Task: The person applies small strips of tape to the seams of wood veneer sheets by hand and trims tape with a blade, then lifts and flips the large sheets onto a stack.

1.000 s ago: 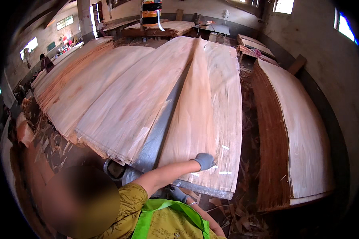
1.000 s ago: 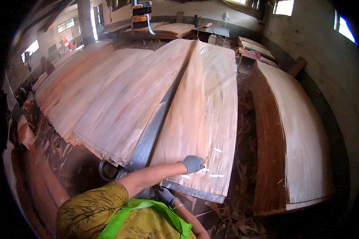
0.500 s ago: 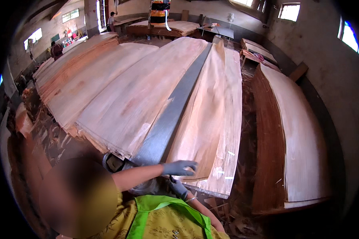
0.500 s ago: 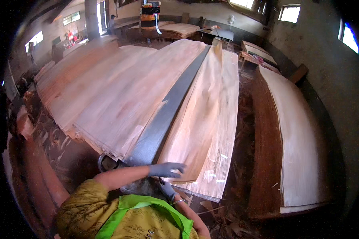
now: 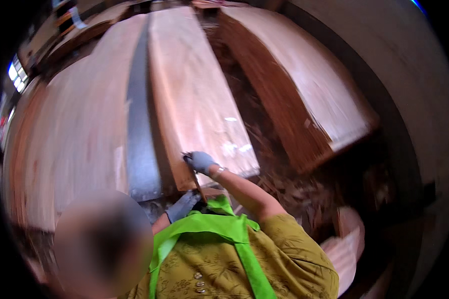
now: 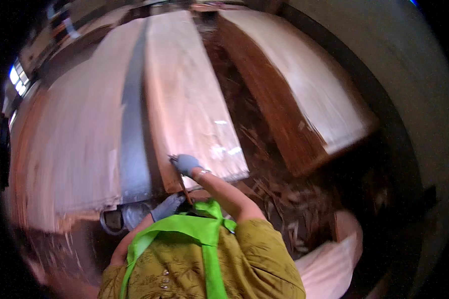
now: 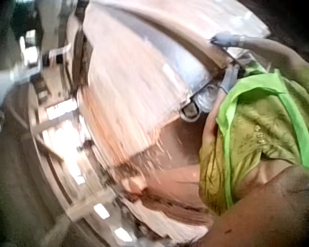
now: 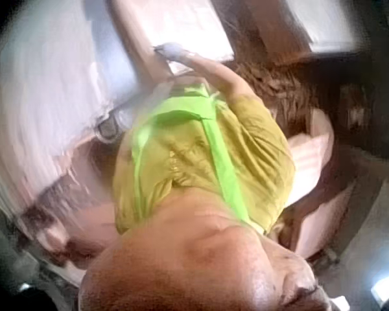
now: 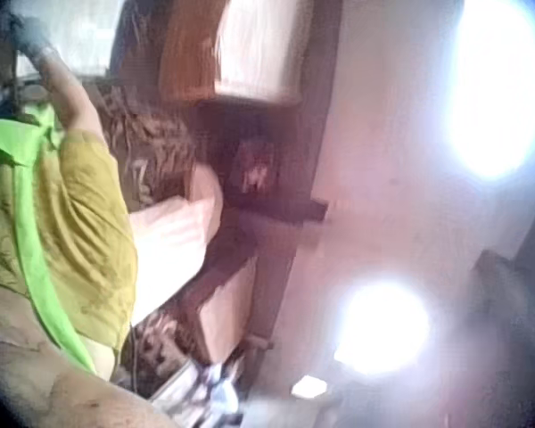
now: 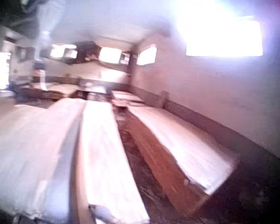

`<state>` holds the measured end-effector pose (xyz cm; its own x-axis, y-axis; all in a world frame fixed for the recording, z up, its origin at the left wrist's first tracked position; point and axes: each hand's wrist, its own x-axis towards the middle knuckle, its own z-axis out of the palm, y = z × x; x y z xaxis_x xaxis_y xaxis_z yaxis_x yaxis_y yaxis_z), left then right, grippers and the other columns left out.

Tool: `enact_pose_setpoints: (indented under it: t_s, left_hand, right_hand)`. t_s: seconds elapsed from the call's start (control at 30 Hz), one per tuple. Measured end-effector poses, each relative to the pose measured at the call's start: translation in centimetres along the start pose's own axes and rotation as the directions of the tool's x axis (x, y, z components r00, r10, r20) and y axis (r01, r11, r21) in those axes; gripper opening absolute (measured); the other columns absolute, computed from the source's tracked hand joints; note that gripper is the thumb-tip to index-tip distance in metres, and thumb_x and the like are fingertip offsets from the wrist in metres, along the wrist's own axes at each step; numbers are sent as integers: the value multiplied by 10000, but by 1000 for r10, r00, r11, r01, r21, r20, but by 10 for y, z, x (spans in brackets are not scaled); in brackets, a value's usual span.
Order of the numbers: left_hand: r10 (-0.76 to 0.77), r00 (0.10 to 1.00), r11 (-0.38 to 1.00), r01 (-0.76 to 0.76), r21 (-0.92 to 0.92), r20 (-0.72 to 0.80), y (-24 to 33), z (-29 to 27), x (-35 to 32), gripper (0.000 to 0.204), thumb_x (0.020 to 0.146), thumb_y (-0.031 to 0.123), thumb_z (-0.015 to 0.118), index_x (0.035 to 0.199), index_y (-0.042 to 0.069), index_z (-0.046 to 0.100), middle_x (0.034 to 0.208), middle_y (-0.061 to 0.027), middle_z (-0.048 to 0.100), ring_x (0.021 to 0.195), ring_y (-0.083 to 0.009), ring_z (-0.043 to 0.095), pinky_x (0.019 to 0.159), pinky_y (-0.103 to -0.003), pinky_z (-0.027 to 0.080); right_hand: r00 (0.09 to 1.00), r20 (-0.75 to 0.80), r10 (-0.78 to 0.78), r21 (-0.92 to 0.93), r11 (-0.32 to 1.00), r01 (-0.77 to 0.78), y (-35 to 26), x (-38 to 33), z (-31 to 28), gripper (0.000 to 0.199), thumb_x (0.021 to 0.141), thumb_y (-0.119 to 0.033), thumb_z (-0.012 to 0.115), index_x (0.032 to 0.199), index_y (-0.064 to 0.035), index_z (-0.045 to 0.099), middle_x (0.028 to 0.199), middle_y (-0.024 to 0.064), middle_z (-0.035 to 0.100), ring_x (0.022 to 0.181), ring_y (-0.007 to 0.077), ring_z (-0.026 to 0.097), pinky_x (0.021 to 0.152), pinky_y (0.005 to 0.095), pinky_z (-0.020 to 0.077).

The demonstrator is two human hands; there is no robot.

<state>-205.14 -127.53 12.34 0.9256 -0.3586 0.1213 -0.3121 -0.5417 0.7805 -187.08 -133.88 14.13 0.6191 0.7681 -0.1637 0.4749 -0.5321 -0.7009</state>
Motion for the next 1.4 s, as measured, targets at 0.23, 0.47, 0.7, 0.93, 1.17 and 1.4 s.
enact_pose_setpoints:
  t_s: [0.23,0.47,0.7,0.93,1.17,1.4]
  left_hand:
    - [-136,967,883,217,-416,217,-8,28,58,351,905,126,473,1231,-3,456,1190,-119,529,1092,-215,492,934,-331,404]
    - [-364,853,767,502,-399,373,-8,44,28,295,878,172,463,1049,-44,569,999,-117,615,883,-166,529,798,-308,445]
    - [-390,790,402,608,-685,473,-177,177,-14,285,898,159,433,1118,14,541,1053,-120,600,933,-259,567,852,-369,475]
    - [-723,585,271,730,-628,368,-191,288,74,340,906,222,438,1166,24,529,1128,-109,587,999,-249,560,901,-362,455]
    - [-895,420,189,662,-725,151,-144,350,143,351,904,236,442,1169,21,529,1138,-106,584,1007,-247,559,905,-361,451]
    - [-976,164,181,256,-950,-141,-160,412,251,364,903,251,447,1171,19,529,1147,-104,581,1014,-246,557,909,-360,447]
  right_hand:
    - [941,-151,303,221,938,-267,47,12,-14,416,813,-417,572,940,-29,648,902,227,634,856,378,612,758,415,473]
    - [892,-309,329,226,937,-267,100,-46,-64,363,805,-385,597,915,-42,648,881,211,633,833,375,608,719,413,472]
    - [885,-367,288,555,831,-40,121,-118,-185,271,833,-238,659,897,24,636,711,-22,565,676,76,443,602,279,414]
    - [881,-350,319,587,808,-60,205,-231,-325,341,832,-268,647,937,57,634,720,7,569,683,84,467,611,270,416]
    - [836,-392,383,648,761,-45,299,-295,-427,256,869,-188,596,978,42,623,722,-37,535,610,73,453,545,251,404]
    - [816,-397,420,795,601,77,454,-307,-475,206,887,-227,601,906,-23,620,735,-64,516,622,38,450,548,196,387]
